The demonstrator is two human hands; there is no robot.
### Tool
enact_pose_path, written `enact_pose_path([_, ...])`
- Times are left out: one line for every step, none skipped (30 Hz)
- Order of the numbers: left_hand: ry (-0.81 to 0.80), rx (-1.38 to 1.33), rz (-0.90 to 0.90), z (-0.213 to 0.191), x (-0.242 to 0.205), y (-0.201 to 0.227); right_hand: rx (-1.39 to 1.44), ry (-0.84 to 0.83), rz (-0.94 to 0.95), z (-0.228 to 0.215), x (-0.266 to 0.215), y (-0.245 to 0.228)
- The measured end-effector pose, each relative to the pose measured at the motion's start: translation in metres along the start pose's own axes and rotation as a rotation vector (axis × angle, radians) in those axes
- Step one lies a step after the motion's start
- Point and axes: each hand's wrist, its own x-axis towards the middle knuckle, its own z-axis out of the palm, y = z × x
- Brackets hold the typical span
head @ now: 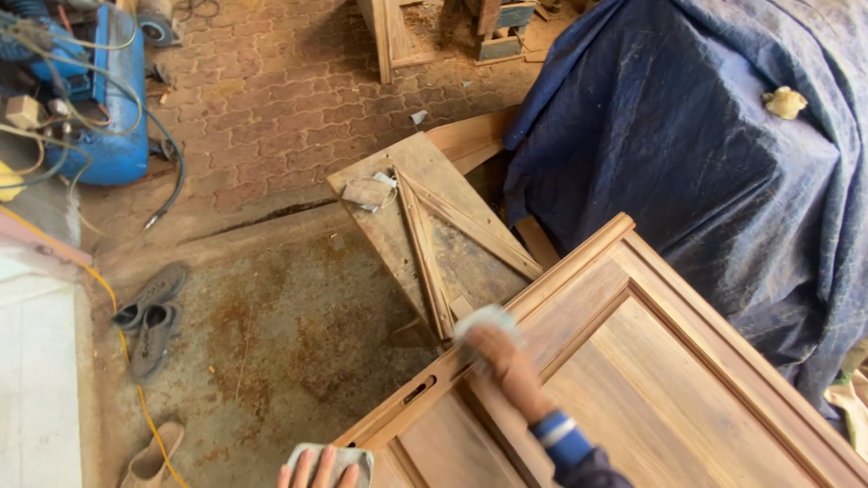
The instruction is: The person is sanding a large wooden door using both manual sandpaper and an orbital electric sander.
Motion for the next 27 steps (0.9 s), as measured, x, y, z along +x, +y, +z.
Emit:
enact_pose_path([-0.003, 0.004, -0.013, -0.013, 0.011, 0.001, 0.001, -0.012, -0.008, -0.005, 0.005, 0.001])
enact_pose_path([-0.106, -0.072, -0.002, -0.028, 0.022, -0.002, -0.130, 0.037, 0.056, -0.009, 0.010, 0.001])
enact_pose_path([-0.208, -0.150, 0.009, -0.041, 0.034, -0.006, -0.261, 0.086, 0.120, -0.013, 0.016, 0.002])
enact_pose_path([-0.216, -0.151, 0.000, -0.049, 0.042, -0.006, -0.257, 0.074, 0.119, 0.004, 0.005, -0.025])
enact_pose_path([-0.287, -0.198, -0.025, -0.058, 0.049, -0.007, -0.145, 0.045, 0.018, 0.021, -0.007, -0.053])
enact_pose_path([-0.360, -0.247, -0.054, -0.066, 0.055, -0.006, -0.030, 0.011, -0.081, 0.037, -0.020, -0.079])
enact_pose_path([-0.370, -0.248, -0.066, -0.078, 0.068, -0.006, -0.024, -0.004, -0.081, 0.039, -0.029, -0.101])
enact_pose_path([-0.531, -0.412, -0.098, -0.092, 0.080, -0.010, -0.035, -0.088, -0.162, 0.043, -0.036, -0.125])
enact_pose_path([-0.690, -0.576, -0.136, -0.105, 0.092, -0.013, -0.046, -0.172, -0.244, 0.046, -0.044, -0.148])
enact_pose_path([-0.703, -0.569, -0.148, -0.112, 0.086, -0.017, -0.030, -0.180, -0.247, 0.044, -0.041, -0.138])
enact_pose_path([-0.716, -0.557, -0.145, -0.118, 0.081, -0.020, -0.015, -0.174, -0.215, 0.043, -0.039, -0.128])
enact_pose_path([-0.730, -0.546, -0.150, -0.128, 0.073, -0.020, 0.001, -0.176, -0.186, 0.041, -0.038, -0.120])
enact_pose_path([-0.743, -0.541, -0.170, -0.146, 0.073, -0.026, 0.018, -0.192, -0.191, 0.046, -0.037, -0.105])
enact_pose_path([-0.763, -0.520, -0.202, -0.159, 0.076, -0.035, -0.030, -0.050, -0.076, 0.053, -0.036, -0.088])
enact_pose_path([-0.783, -0.498, -0.235, -0.173, 0.079, -0.044, -0.079, 0.090, 0.044, 0.059, -0.035, -0.071])
enact_pose_path([-0.785, -0.497, -0.232, -0.175, 0.069, -0.050, -0.077, 0.092, 0.046, 0.070, -0.038, -0.085])
enact_pose_path([-0.801, -0.503, -0.265, -0.179, 0.061, -0.055, -0.089, 0.087, 0.090, 0.079, -0.040, -0.099])
enact_pose_path([-0.811, -0.512, -0.284, -0.177, 0.056, -0.063, -0.109, 0.093, 0.139, 0.085, -0.040, -0.112])
enact_pose_path([-0.807, -0.514, -0.267, -0.177, 0.046, -0.068, -0.115, 0.107, 0.146, 0.101, -0.050, -0.154])
enact_pose_path([-0.823, -0.487, -0.264, -0.175, 0.037, -0.074, -0.081, -0.004, 0.036, 0.116, -0.059, -0.196])
enact_pose_path([-0.838, -0.459, -0.262, -0.172, 0.028, -0.081, -0.047, -0.116, -0.072, 0.134, -0.066, -0.238])
enact_pose_path([-0.840, -0.464, -0.250, -0.174, 0.025, -0.088, -0.051, -0.110, -0.062, 0.126, -0.066, -0.242])
enact_pose_path([-0.787, -0.482, -0.222, -0.175, 0.021, -0.095, -0.030, -0.135, -0.088, 0.119, -0.066, -0.247])
enact_pose_path([-0.733, -0.499, -0.199, -0.177, 0.017, -0.104, -0.008, -0.163, -0.117, 0.113, -0.066, -0.253])
enact_pose_path([-0.734, -0.504, -0.190, -0.180, 0.014, -0.112, -0.012, -0.158, -0.109, 0.110, -0.063, -0.227])
enact_pose_path([-0.724, -0.487, -0.175, -0.183, 0.010, -0.118, 0.009, 0.004, -0.019, 0.107, -0.062, -0.202])
enact_pose_path([-0.714, -0.470, -0.161, -0.187, 0.005, -0.124, 0.030, 0.164, 0.074, 0.103, -0.062, -0.176])
